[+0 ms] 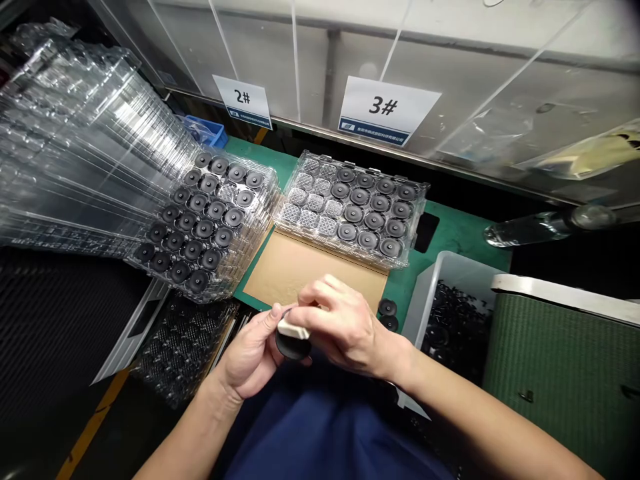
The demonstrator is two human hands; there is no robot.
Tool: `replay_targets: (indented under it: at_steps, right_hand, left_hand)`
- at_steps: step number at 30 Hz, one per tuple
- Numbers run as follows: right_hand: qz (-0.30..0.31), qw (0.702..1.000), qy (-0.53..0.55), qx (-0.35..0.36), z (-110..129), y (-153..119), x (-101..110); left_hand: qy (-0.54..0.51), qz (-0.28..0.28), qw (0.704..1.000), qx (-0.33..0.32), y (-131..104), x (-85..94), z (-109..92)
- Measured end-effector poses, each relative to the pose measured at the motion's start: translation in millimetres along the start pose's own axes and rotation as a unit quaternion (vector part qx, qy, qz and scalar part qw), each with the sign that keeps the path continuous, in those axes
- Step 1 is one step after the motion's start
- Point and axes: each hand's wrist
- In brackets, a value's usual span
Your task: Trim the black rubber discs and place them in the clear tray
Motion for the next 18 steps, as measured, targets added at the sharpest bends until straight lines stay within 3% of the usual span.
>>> replay_targets:
  at_steps: [2,4,7,9,11,13,15,18]
  right_hand:
    - [-0.007,1.0,-0.017,-0.003,0,0,-1]
    - [-0.047,0.992,0.015,-0.116,3,-1,-6]
    - [-0.039,0.93,0.164,-0.328,6,-3,-16]
    - [-0.009,0.904,0.213,-0.37,7,-5,-20]
    - [-0.033,0.927,0.167,-0.336,5,-6,-20]
    - [-0.055,0.961,0.09,-0.255,1,-6,-17]
    - [-0.039,0.985,0.042,-0.16,-3,-6,-11]
    - [0.009,1.0,0.005,-0.028,-8,-5,-3]
  left_hand:
    - [-0.034,-0.006,0.999,-0.003,2,-2.4,1]
    - [-0.049,-0.052,0.995,-0.077,4,-5.6,1]
    - [-0.014,-0.121,0.971,-0.208,7,-8.0,-1]
    - [0.007,-0.134,0.962,-0.238,7,-6.9,-2]
    - [0.011,-0.122,0.97,-0.21,7,-3.7,-2]
    - [0.013,-0.094,0.985,-0.142,6,0.6,-2]
    - [0.008,-0.055,0.996,-0.063,6,4.5,-1]
    - [-0.01,-0.01,1.0,0.017,6,7.8,3]
Point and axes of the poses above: each hand's wrist, its own y-axis towards the middle knuckle, its own x-axis out of the back of the hand, z = x × y, and after that the axes turned 1 degree about -z, right-handed
